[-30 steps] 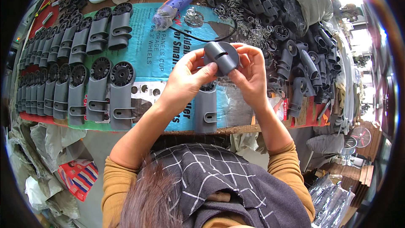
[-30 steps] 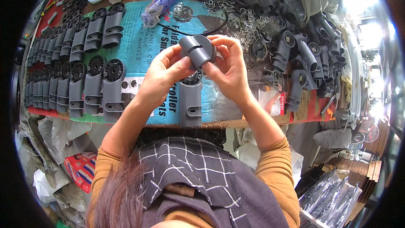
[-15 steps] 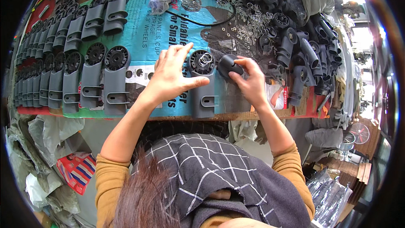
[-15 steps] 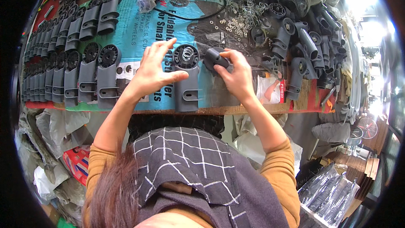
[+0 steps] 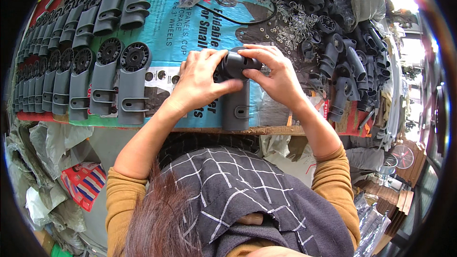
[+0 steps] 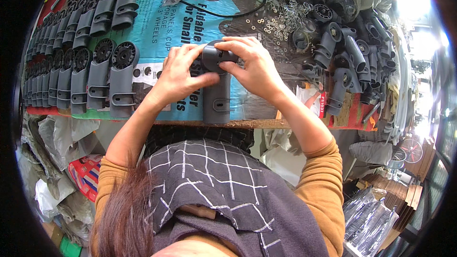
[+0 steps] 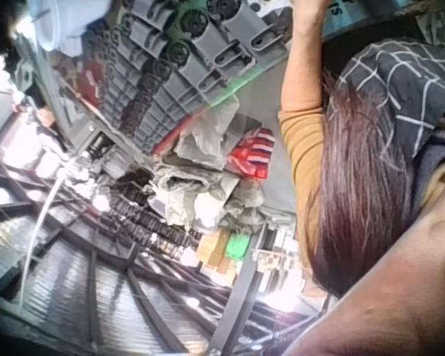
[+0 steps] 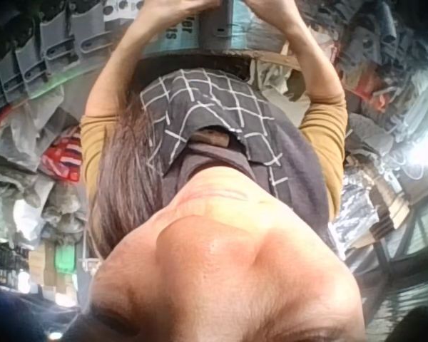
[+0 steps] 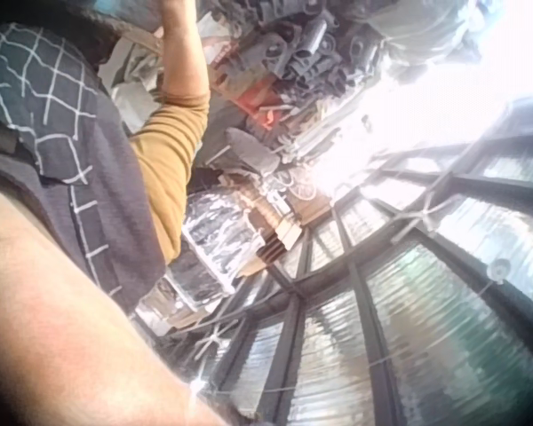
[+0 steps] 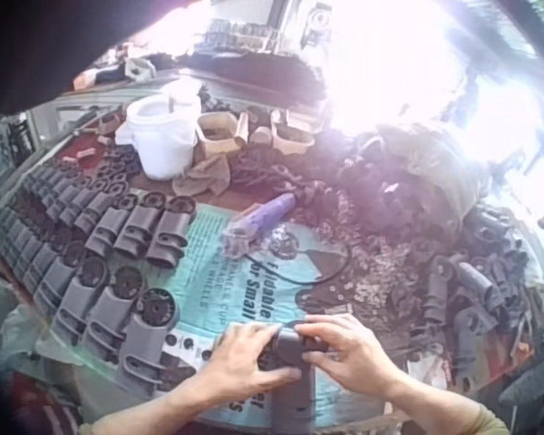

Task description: The person assembles small wheels into gray plastic housings on a cluttered workbench. They insert wheels, apply hot glue with a glue gun, and attach metal rings to secure the wheels in place.

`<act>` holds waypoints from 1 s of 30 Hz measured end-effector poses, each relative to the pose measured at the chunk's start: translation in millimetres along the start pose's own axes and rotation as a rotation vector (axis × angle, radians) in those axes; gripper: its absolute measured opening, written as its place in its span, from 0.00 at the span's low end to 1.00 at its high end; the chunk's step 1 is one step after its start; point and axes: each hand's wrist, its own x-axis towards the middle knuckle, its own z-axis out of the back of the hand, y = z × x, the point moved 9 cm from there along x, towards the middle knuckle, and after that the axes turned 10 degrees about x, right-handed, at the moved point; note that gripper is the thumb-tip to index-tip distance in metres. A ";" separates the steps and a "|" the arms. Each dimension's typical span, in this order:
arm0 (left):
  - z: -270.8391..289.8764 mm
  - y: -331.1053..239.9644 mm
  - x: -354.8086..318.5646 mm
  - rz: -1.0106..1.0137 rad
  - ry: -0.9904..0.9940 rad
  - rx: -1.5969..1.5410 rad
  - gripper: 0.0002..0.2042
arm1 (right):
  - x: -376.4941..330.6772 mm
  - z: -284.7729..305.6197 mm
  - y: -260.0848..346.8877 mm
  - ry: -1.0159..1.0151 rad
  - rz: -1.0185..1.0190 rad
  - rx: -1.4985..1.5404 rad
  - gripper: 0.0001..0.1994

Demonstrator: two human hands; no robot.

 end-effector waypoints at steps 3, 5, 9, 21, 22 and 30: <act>4.2 2.4 6.3 -0.019 -0.004 -0.002 0.29 | 0.5 -3.0 -7.3 0.080 0.004 -0.026 0.21; 2.6 0.8 12.0 -0.045 0.070 -0.051 0.28 | 0.2 -4.0 -17.2 0.121 -0.067 0.040 0.21; -2.0 1.5 17.9 0.061 0.212 -0.152 0.25 | -2.5 -7.6 -32.4 0.115 -0.176 0.216 0.18; -15.3 -2.2 39.3 0.412 0.578 -0.206 0.33 | -28.7 -29.4 -55.7 -0.092 -0.088 0.533 0.18; -16.5 3.5 39.5 0.526 0.567 -0.225 0.34 | -31.6 -30.3 -60.1 -0.101 -0.092 0.584 0.18; -29.0 -15.3 25.4 0.735 0.635 -0.661 0.13 | -45.2 -24.9 -58.3 -0.218 -0.086 0.977 0.30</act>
